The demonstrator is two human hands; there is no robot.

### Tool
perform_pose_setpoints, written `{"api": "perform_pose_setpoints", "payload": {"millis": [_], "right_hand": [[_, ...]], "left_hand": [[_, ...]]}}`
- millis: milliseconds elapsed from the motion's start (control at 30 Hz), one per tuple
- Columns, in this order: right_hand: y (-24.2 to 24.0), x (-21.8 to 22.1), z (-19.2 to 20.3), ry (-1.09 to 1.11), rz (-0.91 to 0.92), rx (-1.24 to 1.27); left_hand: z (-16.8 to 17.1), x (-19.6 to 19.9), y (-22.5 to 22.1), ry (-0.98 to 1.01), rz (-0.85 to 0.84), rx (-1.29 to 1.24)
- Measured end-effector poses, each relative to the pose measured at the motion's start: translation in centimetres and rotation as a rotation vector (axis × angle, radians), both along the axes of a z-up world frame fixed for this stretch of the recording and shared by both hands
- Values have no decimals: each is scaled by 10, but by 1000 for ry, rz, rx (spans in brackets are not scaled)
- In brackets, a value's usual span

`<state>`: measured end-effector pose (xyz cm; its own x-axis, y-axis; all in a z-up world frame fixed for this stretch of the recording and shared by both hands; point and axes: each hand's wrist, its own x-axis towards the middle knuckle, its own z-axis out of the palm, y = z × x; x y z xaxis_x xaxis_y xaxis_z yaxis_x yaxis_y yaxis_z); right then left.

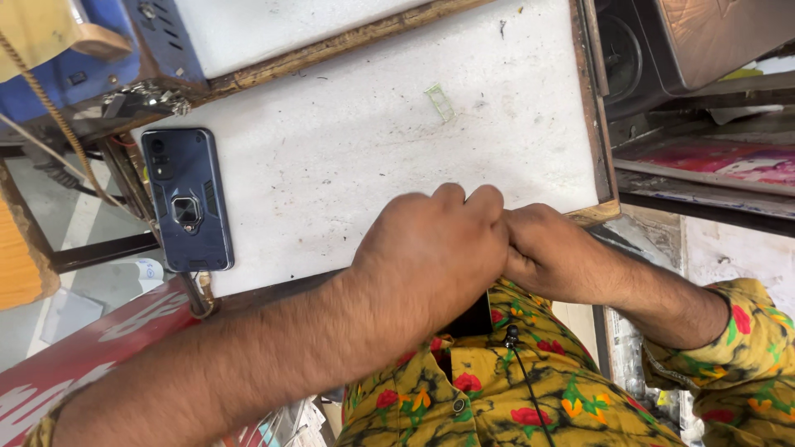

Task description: The person removes the back cover of a light green smartphone, exposing the internal components. They then use a red-handled screwdriver to unscrew and remove a small metal bracket from the motherboard area.

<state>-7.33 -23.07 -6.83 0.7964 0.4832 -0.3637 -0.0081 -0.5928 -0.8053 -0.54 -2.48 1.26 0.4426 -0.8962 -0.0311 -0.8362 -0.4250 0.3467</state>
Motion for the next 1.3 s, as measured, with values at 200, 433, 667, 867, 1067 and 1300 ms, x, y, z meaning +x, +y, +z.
{"api": "perform_pose_setpoints", "payload": {"millis": [200, 433, 667, 867, 1067, 1300], "right_hand": [[3, 2, 9, -94, -21, 94], [-12, 7, 29, -145, -230, 171], [-8, 10, 17, -440, -511, 265], [38, 17, -20, -374, -708, 618], [62, 12, -39, -415, -749, 643], [75, 8, -42, -484, -549, 650]], "left_hand": [[19, 9, -4, 17, -33, 106], [1, 13, 60, -71, 435, -294], [-29, 51, 146, -409, 970, -294], [-36, 61, 165, -623, 1108, -277], [-47, 30, 131, -97, 1202, -581], [-102, -15, 74, 340, 1061, -889]]}}
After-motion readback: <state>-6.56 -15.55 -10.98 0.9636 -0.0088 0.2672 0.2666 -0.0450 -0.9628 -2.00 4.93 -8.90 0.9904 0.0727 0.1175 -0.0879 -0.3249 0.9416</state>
